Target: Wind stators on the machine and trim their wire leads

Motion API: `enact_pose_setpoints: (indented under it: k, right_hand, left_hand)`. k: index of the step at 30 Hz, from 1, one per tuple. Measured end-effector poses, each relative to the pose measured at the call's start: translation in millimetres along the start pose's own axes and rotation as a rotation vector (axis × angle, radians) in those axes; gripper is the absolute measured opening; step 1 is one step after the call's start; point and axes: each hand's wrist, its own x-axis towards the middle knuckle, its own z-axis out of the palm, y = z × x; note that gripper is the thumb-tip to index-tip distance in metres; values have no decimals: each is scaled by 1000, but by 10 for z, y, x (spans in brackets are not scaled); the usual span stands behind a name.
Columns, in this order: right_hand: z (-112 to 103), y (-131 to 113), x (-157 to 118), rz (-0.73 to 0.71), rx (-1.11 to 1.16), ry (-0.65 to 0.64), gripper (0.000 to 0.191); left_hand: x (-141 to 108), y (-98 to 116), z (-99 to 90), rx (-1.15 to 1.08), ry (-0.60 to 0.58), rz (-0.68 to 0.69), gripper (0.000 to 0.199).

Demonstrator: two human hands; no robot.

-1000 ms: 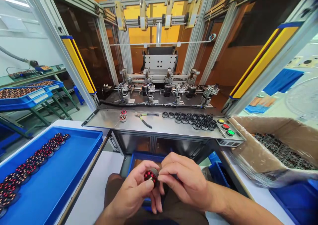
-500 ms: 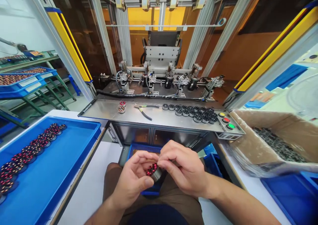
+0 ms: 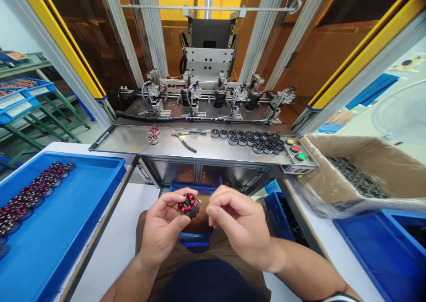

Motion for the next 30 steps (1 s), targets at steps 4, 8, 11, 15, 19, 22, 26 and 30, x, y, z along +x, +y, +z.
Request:
enact_pose_setpoints:
  k: [4,8,11,15,19,22,26,30]
  right_hand:
    - [46,92,-90,394,269,-121,30]
    - [95,182,-131,503,420,-146,34]
    - [101,276,-156,546,514,-182,34]
    - [65,434,-178,583,766,-245,45]
    - [79,534,-197,598,936,-326,63]
    - [115,558,-220,606,954,-415,58]
    - [59,530,-206,309,612,-276,41]
    - [-56,466,-163,-272,-58,-71,39]
  left_hand:
    - [37,20,-12,-78,-51,-44,27]
    - [58,46,33,-126,-90,-77,25]
    - [69,63,35,-139,-117,-85,25]
    - [97,101,-12,-99,-175,-49,24]
    - [117,157,-19,23,-267,-33,24]
    - [121,188,-11,135,-356,-27,27]
    - [90,202,-54,396,-205,98,68]
    - [-9,192,-53,623,-132,48,56]
